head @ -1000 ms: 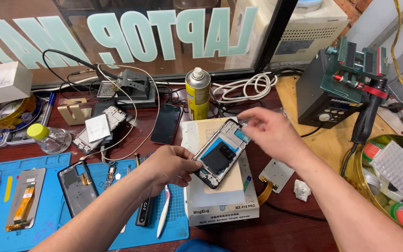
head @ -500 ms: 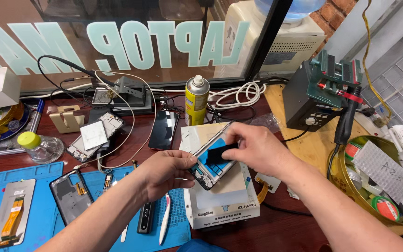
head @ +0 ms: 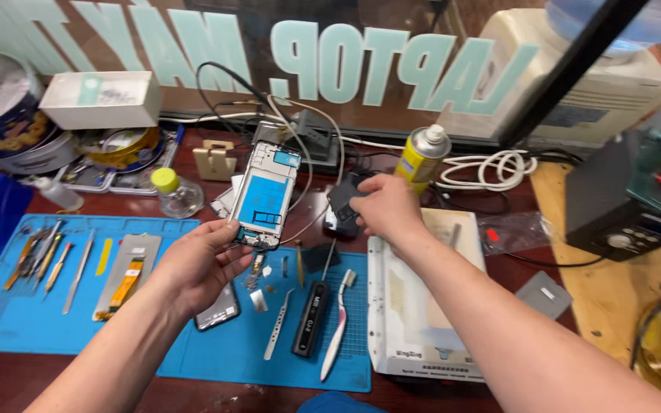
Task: The person retrieves a disassembled smartphone from a red basket, places it on a workbench, and removes protective film from the internal components. They then install a new battery into the phone chassis and connect the battery ribbon cable.
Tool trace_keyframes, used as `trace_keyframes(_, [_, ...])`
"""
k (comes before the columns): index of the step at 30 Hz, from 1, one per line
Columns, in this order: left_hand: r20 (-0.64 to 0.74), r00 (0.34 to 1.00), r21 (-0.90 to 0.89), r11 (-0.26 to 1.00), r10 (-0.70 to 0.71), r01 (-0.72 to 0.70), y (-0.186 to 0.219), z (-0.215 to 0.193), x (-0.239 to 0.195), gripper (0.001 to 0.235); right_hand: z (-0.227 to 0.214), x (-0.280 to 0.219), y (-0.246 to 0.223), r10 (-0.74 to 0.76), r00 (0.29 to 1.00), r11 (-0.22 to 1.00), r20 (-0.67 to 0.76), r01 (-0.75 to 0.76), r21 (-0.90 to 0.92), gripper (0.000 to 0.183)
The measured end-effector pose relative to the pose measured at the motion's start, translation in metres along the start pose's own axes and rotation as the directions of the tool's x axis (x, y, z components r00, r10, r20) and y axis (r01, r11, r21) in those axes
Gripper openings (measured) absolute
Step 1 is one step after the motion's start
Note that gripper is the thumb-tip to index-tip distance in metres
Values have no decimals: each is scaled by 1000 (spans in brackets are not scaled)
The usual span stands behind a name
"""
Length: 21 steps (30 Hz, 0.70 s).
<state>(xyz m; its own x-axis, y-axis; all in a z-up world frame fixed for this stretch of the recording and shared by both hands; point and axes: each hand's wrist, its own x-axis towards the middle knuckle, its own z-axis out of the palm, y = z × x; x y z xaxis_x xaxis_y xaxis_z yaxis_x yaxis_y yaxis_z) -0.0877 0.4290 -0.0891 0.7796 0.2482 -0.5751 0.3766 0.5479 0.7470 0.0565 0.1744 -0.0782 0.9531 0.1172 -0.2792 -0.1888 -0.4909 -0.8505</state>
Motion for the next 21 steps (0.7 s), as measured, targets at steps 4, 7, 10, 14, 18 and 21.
trace_keyframes(4, [-57, 998, -36, 999, -9, 7, -1, -35, 1, 19, 77, 22, 31, 189, 981, 980, 42, -191, 62, 31])
trace_keyframes(7, [-65, 997, -31, 999, -31, 29, -6, -46, 4, 18, 101, 29, 45, 231, 970, 968, 79, -237, 78, 35])
trace_keyframes(10, [-42, 998, -57, 997, -46, 43, -10, -45, 4, 18, 103, 28, 34, 74, 994, 996, 83, -79, 51, 36])
trace_keyframes(14, [-2, 999, -72, 996, -48, 48, -13, -20, 4, 16, 82, 8, -1, -162, 982, 978, 95, 146, 151, 31])
trace_keyframes(18, [58, 997, -114, 992, -56, 62, -17, 6, 2, 14, 52, -31, -26, -403, 902, 911, 157, 380, 158, 40])
trace_keyframes(21, [122, 992, -115, 992, -31, 45, -20, 22, 1, 14, 34, -53, -34, -600, 799, 791, 44, 600, -120, 29])
